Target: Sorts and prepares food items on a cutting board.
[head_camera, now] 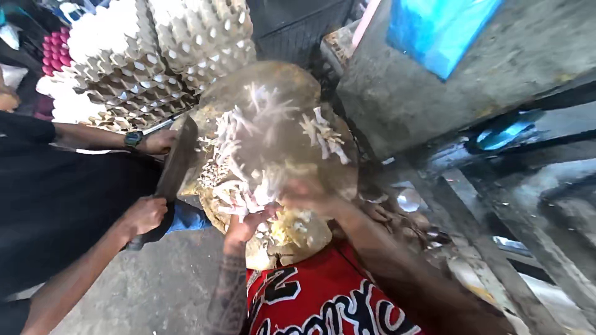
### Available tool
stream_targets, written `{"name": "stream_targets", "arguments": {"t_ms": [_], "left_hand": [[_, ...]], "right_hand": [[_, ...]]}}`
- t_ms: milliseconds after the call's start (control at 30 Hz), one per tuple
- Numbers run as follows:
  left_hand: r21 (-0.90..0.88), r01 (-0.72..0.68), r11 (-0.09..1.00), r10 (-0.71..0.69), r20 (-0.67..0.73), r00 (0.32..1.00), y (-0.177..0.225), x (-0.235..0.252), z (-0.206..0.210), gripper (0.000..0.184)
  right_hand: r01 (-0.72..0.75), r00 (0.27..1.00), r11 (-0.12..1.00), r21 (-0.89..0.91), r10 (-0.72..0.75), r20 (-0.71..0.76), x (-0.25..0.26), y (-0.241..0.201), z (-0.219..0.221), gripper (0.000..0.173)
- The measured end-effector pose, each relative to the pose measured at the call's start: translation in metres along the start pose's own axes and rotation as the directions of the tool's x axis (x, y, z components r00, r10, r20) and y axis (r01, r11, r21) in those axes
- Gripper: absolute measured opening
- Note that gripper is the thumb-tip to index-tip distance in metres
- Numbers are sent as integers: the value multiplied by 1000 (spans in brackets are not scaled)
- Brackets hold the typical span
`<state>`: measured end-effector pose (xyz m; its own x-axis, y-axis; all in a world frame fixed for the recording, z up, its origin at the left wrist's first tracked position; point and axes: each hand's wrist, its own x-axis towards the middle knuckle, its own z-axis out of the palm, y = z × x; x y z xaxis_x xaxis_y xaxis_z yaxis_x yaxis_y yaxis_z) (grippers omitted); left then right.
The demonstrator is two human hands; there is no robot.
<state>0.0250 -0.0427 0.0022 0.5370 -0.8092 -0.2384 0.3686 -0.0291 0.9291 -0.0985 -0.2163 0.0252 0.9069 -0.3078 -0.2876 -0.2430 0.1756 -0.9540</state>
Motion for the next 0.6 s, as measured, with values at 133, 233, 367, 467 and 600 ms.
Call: {"name": "stream_targets", "arguments": {"t_ms": [133,233,367,467,600], "left_hand": [[4,-29,1000,30,-34,999,-4,1,2,25],[134,-73,988,93,-148,985,13,19,-3,24],[653,50,756,85,-173,981,45,103,21,37],[805,200,558,-20,-228,973,38,164,26,63],[864,222,451,38,-267,963,31,153,40,89]], "right_hand": [[29,953,967,254,50,-299,11,13,-2,6],[-198,855,966,-169,85,-512,21,3,-50,19],[-512,825,572,-641,121,-552,53,-21,-69,42],[-540,819,489,-685,116,-562,93,0,-69,38],[-547,821,541,-639,201,-534,101,-6,-72,36]]}}
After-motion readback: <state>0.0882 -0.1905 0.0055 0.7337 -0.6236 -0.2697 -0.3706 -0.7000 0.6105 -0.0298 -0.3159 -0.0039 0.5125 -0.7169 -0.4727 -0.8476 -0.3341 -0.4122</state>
